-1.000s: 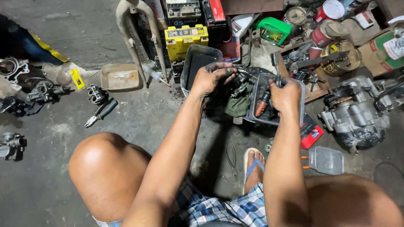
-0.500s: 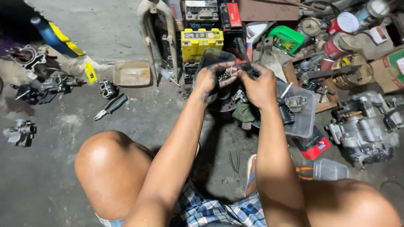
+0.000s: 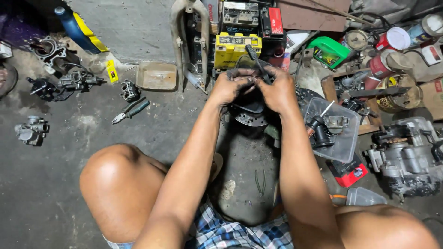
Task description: Disassembling a carburetor body using a screwdriver and manual manipulation to inspect internal parts.
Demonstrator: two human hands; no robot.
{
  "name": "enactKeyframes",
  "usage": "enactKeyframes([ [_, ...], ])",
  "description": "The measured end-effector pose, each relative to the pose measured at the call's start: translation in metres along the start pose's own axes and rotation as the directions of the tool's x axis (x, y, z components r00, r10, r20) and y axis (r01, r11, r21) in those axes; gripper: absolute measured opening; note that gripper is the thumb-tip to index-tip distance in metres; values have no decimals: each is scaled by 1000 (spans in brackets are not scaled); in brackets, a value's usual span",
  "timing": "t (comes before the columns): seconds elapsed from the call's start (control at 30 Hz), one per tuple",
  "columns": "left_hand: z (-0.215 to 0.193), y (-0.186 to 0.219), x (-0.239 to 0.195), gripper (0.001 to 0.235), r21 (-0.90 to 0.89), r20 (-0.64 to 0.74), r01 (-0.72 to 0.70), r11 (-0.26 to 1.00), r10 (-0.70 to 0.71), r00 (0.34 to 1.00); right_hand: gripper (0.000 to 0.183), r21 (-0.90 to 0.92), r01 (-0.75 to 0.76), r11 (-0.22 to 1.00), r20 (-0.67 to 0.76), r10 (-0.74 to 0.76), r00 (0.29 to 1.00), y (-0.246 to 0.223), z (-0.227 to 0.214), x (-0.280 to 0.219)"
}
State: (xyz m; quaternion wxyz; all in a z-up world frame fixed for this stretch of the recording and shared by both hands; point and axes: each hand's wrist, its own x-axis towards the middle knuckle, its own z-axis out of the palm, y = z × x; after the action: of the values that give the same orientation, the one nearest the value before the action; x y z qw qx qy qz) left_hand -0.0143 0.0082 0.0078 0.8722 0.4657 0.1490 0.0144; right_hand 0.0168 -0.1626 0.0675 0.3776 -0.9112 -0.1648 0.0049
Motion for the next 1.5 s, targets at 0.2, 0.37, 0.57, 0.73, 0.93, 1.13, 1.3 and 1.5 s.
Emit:
enactKeyframes([
  [0.2, -17, -24, 24, 26, -2, -35, 9, 1000, -9, 999, 24, 37, 27, 999, -44, -26, 999, -15, -3, -5],
  [0.37, -9, -16, 18, 25, 51, -39, 7, 999, -5, 999, 19, 150, -89, 985, -63, 100, 993, -9, 3, -5],
  [0.57, -19, -10, 22, 24, -75, -178, -19, 997, 5, 984, 20, 21, -155, 988, -150, 156, 976, 14, 3, 2],
  [0.73, -14, -1, 20, 22, -192, -278, -51, 980, -5, 960, 28, -284, -95, 954, -111, 66, 992, 6, 21, 0],
  [0.93, -10, 6, 13, 27, -152, -312, -110, 982, 58, 948, 44, -439, -274, 856, 77, 340, 937, 10, 43, 19],
  [1.13, -4, 18, 4, 25, -183, -355, -105, 978, 34, 934, 40, -507, -224, 832, 237, 385, 892, -1, 49, 17],
  [1.3, 7, 28, -8, 25, -237, -356, -112, 965, 21, 934, 39, -503, -192, 843, 250, 354, 901, -1, 50, 17],
  [1.5, 3, 15, -3, 33, -230, -290, -131, 964, 61, 955, 27, -556, -150, 818, 323, 378, 868, -29, 38, 9],
])
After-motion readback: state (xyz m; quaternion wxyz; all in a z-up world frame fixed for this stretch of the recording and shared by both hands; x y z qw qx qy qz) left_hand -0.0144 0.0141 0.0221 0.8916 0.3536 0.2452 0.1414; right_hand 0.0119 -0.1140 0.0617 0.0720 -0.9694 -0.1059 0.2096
